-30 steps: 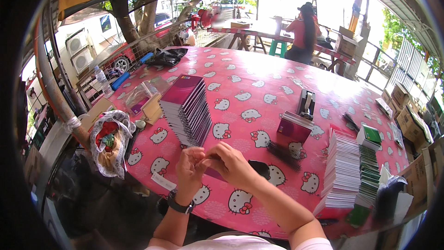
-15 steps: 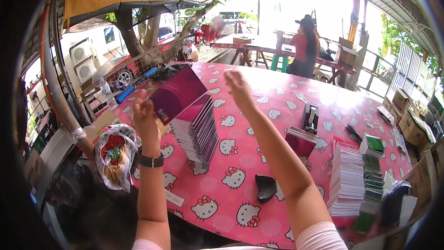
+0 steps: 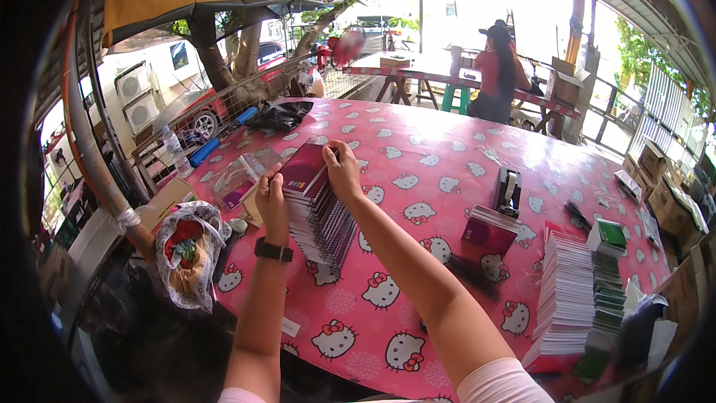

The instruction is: The person inserts spiral bindings into small notebooks and stacks them on a table. They repeatedly pick up a notebook, align the binding, and place the finished item into a growing pile.

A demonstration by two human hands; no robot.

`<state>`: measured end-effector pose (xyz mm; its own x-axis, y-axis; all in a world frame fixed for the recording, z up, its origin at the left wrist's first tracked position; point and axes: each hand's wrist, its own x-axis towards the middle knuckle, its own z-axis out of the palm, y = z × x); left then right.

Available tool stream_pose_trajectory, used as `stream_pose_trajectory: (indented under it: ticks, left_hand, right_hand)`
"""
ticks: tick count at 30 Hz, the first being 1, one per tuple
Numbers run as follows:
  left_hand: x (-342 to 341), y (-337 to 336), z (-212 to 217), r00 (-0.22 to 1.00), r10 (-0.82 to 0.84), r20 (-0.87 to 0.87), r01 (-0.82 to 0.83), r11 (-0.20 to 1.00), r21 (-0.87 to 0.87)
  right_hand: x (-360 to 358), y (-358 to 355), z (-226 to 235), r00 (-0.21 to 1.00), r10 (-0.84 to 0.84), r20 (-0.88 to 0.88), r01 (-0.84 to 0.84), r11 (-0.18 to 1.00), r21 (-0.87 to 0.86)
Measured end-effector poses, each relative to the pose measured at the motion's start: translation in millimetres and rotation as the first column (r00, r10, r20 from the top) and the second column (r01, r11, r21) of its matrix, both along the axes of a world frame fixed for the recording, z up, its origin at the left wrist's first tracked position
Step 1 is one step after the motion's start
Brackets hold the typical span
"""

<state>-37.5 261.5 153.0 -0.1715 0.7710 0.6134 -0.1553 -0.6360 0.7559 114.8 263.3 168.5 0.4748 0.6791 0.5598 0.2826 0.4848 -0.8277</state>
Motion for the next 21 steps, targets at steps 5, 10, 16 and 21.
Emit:
stream_pose_trajectory:
  ticks: [5, 10, 16, 21]
  left_hand:
    - [14, -7, -5, 0.990, 0.115, 0.080, -0.121, 0.990, 0.072]
    - [10, -8, -2, 0.992, 0.071, 0.103, -0.079, 0.994, 0.076]
    - [-3, -44, 30, 0.755, 0.506, -0.418, -0.239, 0.805, 0.543]
    - [3, -72, 59, 0.436, 0.316, -0.843, 0.078, 0.920, 0.385]
  right_hand:
    - [13, -2, -6, 0.990, 0.119, 0.076, -0.111, 0.989, -0.100]
    - [30, -29, -10, 0.982, 0.142, 0.127, -0.141, 0.990, -0.023]
    - [132, -174, -49, 0.947, -0.090, 0.308, 0.150, 0.972, -0.179]
    - [209, -259, -82, 0.594, -0.570, 0.567, 0.759, 0.631, -0.160]
